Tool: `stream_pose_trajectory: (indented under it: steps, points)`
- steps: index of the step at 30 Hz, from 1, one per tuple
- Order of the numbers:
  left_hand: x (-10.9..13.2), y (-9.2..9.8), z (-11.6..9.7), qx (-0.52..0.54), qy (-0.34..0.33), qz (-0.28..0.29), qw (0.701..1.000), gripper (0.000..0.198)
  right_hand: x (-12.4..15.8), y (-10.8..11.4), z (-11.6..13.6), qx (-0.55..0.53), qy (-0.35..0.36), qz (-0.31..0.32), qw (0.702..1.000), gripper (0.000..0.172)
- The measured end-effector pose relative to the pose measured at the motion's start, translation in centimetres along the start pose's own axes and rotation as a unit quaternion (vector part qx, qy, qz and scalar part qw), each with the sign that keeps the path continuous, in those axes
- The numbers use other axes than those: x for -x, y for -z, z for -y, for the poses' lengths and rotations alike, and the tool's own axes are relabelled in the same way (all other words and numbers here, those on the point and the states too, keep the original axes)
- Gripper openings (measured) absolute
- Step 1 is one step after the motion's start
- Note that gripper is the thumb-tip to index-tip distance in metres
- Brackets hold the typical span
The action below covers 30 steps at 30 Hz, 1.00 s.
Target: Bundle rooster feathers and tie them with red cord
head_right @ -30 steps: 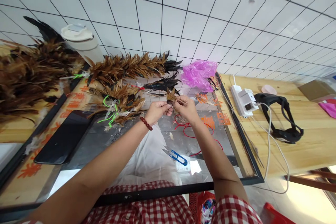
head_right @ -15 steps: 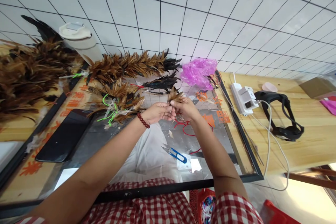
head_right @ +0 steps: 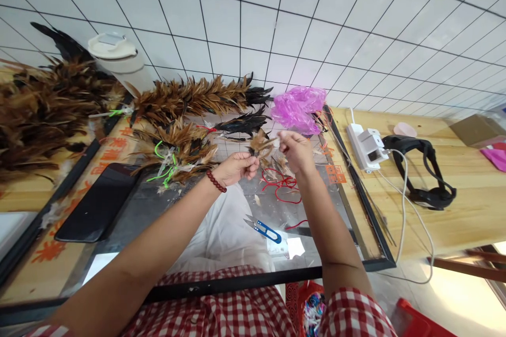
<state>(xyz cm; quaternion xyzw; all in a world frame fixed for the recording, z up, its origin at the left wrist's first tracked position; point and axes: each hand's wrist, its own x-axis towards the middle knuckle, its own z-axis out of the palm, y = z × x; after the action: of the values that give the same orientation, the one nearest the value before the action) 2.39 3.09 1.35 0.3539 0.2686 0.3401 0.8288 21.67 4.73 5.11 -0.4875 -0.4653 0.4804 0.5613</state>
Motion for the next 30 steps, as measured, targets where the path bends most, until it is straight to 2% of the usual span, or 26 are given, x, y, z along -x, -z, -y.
stream_pose_trajectory:
  steps: [3,5,6,7,9,12,14,15,17,20,23,26,30]
  points:
    - [-0.2,-0.1,-0.2,0.056,-0.070,-0.062,0.994,0.031,-1.1,1.8,0.0,0.071,0.053,-0.044,0.995,0.025]
    - [-0.5,-0.1,-0.3,0.079,-0.120,-0.131,0.981,0.027,-1.4,2.0,-0.1,0.200,0.071,-0.007,0.977,0.019]
    - [-0.7,-0.1,-0.3,0.084,-0.143,-0.168,0.972,0.026,-1.4,1.7,-0.1,0.280,0.082,0.029,0.956,0.015]
    - [-0.8,-0.1,-0.3,0.085,-0.164,-0.201,0.962,0.024,-1.4,1.1,-0.2,0.359,0.099,0.066,0.926,0.014]
    - [-1.1,0.0,-0.3,0.082,-0.195,-0.244,0.946,0.022,-1.3,-0.4,-0.4,0.498,0.154,0.137,0.842,0.021]
    - [-1.2,0.1,-0.3,0.079,-0.207,-0.258,0.940,0.023,-1.6,-2.5,-0.9,0.614,0.247,0.219,0.717,0.030]
    - [-1.2,0.2,-0.3,0.084,-0.209,-0.257,0.940,0.024,-1.9,-3.1,-1.2,0.635,0.280,0.258,0.672,0.025]
    - [-1.3,0.2,-0.3,0.086,-0.211,-0.259,0.938,0.025,-2.1,-3.1,-1.2,0.637,0.288,0.266,0.664,0.024]
    - [-1.4,0.2,-0.3,0.083,-0.216,-0.272,0.934,0.024,-2.1,-2.7,-1.0,0.634,0.293,0.265,0.665,0.024]
    - [-1.9,0.2,0.1,0.055,-0.236,-0.313,0.918,0.019,-1.3,-2.0,-0.1,0.654,0.269,0.226,0.670,0.027]
    - [-2.3,0.3,0.6,-0.010,-0.242,-0.333,0.911,0.014,0.1,-2.0,0.9,0.707,0.236,0.203,0.636,0.025]
    - [-2.5,0.3,0.9,-0.079,-0.196,-0.321,0.923,0.015,1.1,-2.7,1.5,0.731,0.240,0.214,0.601,0.019]
    - [-2.2,0.1,0.7,-0.149,-0.140,-0.318,0.926,0.014,1.5,-3.5,1.5,0.731,0.246,0.188,0.608,0.019]
